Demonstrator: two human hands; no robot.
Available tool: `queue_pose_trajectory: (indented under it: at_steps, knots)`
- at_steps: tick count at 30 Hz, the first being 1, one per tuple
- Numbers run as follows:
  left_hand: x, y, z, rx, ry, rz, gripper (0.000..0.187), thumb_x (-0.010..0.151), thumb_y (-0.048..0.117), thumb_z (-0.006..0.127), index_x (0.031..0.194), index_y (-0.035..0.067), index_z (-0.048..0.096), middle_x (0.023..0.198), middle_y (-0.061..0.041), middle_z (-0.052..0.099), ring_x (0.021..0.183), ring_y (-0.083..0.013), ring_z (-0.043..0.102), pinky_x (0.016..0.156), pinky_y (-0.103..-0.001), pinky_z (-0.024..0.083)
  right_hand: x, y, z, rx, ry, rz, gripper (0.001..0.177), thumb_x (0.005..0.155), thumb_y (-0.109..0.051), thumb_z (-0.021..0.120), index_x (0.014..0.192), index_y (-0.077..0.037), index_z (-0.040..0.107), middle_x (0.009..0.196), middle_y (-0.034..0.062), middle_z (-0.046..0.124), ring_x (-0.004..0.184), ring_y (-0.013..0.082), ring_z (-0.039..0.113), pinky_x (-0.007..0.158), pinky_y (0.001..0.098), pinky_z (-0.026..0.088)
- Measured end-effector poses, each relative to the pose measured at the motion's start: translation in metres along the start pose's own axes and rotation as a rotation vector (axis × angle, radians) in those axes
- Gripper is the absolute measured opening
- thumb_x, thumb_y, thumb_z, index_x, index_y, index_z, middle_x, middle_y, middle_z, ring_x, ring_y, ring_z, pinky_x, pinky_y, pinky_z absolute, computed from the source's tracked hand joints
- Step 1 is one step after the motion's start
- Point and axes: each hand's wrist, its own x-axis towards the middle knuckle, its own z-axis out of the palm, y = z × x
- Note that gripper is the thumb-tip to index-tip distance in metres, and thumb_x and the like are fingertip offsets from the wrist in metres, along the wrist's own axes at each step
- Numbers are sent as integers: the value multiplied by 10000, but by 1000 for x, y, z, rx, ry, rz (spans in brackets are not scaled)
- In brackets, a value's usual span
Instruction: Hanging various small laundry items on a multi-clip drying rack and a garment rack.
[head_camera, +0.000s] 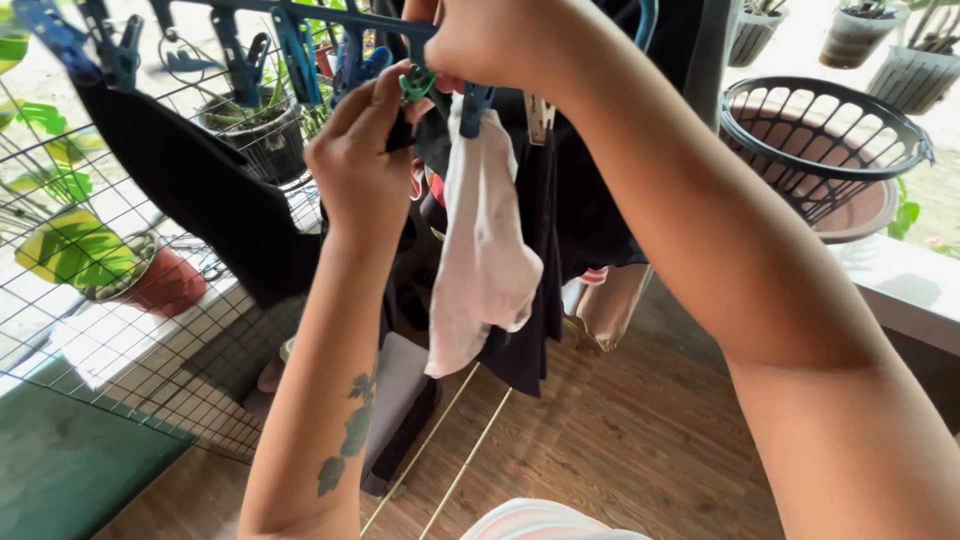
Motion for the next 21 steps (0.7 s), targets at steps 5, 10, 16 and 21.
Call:
queue_pose_trajectory:
  at_steps: [5,10,16,21]
  knots:
    - [-8,-6,4,17,34,28,291,960,68,857,1218,48,724,1052,-124,776,902,-193,781,733,-284,633,0,1,6,202,-47,23,336,755,-85,771,1084,-102,704,800,30,755,682,107,761,587,258,604]
    - [-3,3,-4,-156,43,-140,280,986,9,815,1248,63,733,974,-104,801,852,-141,794,644,-267,558,-5,-10,6,-30,60,36,323,736,-117,827,1048,-99,746,797,68,753,656,150,743,558,305,588]
    - [-11,-9,1,-136,35,-85,335,950,-47,833,1252,62,738,1060,-124,793,828,-126,766,652,-267,557,4,10,29,-45,100,72,383,747,-182,848,1112,-142,739,815,70,767,640,136,744,532,295,582]
    - [-16,-13,9,-183,80,-67,348,975,-78,812,1276,76,731,1194,-132,773,973,-164,796,770,-280,635,8,12,31,-68,79,85,378,759,-172,834,1122,-131,738,803,81,764,644,152,746,543,314,580]
